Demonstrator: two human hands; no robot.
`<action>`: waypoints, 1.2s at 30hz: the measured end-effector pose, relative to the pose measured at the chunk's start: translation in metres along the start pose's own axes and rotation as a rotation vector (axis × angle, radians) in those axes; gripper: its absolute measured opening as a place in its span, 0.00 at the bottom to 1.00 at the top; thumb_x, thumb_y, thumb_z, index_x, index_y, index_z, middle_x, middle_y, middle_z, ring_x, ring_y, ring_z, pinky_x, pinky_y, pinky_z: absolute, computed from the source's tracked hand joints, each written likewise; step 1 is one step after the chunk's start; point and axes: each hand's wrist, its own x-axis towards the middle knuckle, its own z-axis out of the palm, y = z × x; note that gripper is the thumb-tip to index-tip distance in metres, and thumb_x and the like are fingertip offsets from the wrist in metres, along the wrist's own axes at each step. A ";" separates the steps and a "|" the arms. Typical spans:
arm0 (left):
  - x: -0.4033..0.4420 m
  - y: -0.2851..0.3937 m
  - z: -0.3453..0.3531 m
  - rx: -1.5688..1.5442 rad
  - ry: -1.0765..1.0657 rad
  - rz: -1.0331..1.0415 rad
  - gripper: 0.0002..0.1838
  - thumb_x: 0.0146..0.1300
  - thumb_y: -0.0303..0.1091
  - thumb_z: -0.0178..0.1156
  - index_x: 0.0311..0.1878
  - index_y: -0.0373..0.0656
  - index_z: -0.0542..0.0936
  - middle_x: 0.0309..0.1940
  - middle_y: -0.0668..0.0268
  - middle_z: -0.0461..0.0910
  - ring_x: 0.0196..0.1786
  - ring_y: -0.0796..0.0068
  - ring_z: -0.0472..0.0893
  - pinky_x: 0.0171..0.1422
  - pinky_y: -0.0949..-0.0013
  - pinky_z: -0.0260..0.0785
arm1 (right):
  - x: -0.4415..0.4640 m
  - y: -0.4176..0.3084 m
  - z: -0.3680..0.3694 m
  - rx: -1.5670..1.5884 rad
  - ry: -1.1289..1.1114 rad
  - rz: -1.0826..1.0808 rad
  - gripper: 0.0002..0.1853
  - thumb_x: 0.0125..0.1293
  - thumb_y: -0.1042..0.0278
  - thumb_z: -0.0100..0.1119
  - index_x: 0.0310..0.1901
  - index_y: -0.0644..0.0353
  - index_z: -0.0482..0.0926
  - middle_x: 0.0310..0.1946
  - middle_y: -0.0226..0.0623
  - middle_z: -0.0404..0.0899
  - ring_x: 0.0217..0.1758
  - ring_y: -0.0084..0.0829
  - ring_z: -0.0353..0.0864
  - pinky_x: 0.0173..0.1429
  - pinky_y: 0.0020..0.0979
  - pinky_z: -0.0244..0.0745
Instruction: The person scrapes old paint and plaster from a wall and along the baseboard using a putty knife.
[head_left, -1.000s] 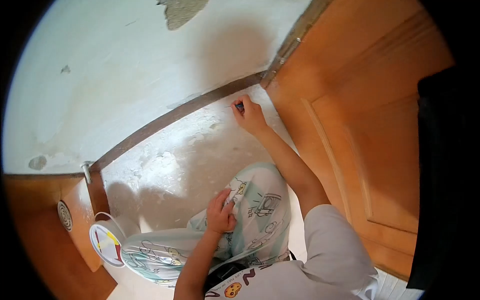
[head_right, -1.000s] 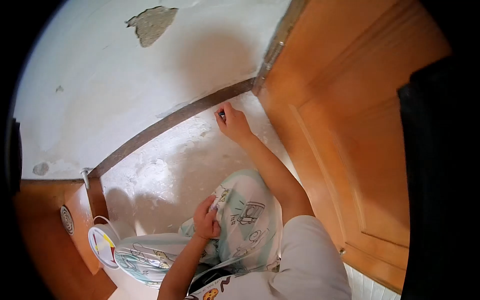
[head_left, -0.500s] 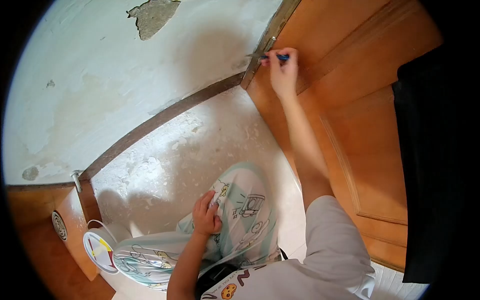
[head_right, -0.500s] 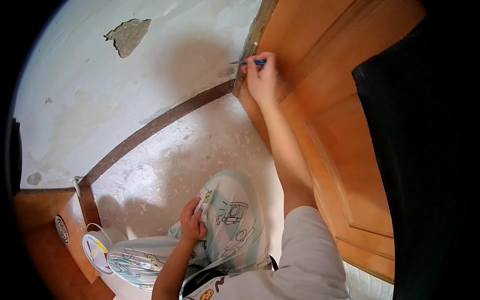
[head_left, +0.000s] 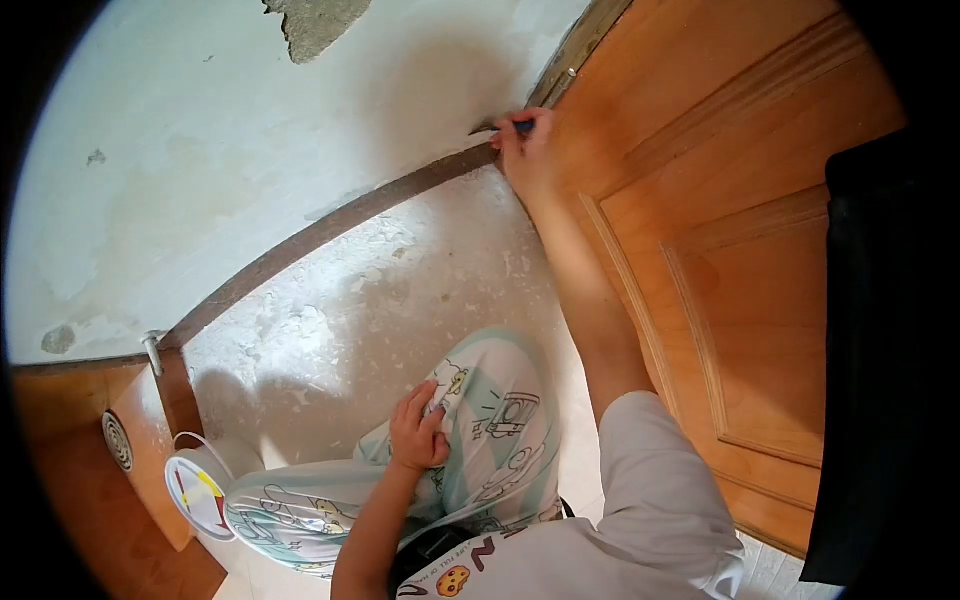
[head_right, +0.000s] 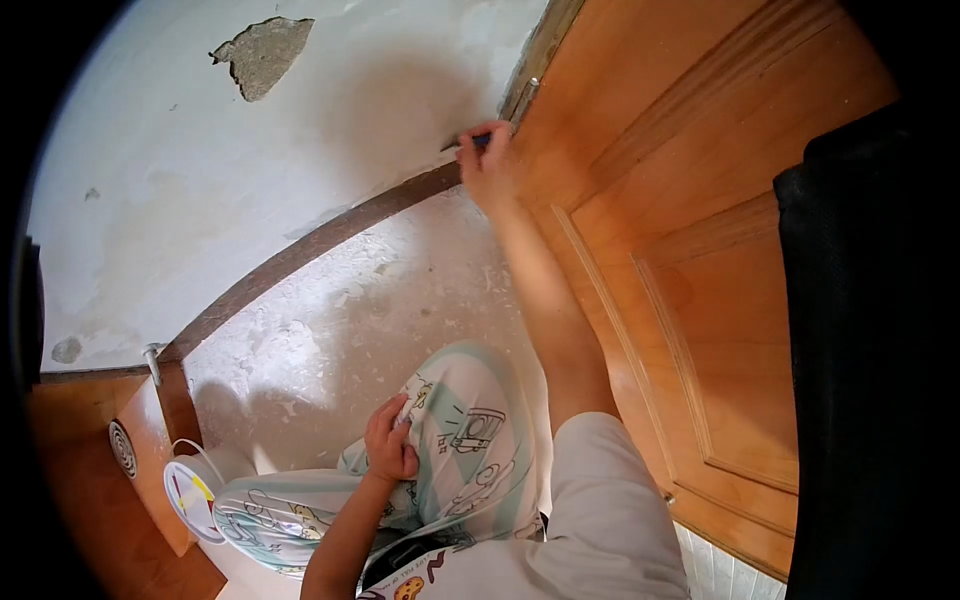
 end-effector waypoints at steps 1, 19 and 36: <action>0.000 0.000 0.000 -0.010 0.009 -0.002 0.14 0.39 0.31 0.49 0.34 0.40 0.72 0.52 0.48 0.71 0.50 0.47 0.73 0.51 0.53 0.66 | -0.002 -0.006 0.007 -0.175 -0.064 -0.114 0.11 0.62 0.71 0.55 0.40 0.62 0.63 0.25 0.35 0.75 0.25 0.30 0.77 0.30 0.30 0.71; 0.003 0.005 -0.005 0.003 -0.019 -0.044 0.15 0.36 0.31 0.50 0.33 0.41 0.74 0.53 0.51 0.71 0.53 0.48 0.72 0.53 0.53 0.65 | -0.033 -0.038 0.000 0.238 0.164 0.123 0.06 0.64 0.73 0.51 0.39 0.62 0.64 0.32 0.36 0.70 0.35 0.26 0.71 0.41 0.25 0.66; 0.005 0.000 -0.009 0.004 -0.022 -0.065 0.13 0.37 0.33 0.51 0.31 0.44 0.75 0.51 0.53 0.73 0.50 0.52 0.74 0.51 0.55 0.68 | -0.048 0.034 0.087 0.300 0.105 0.110 0.09 0.58 0.76 0.59 0.31 0.61 0.67 0.29 0.31 0.72 0.29 0.22 0.71 0.36 0.23 0.68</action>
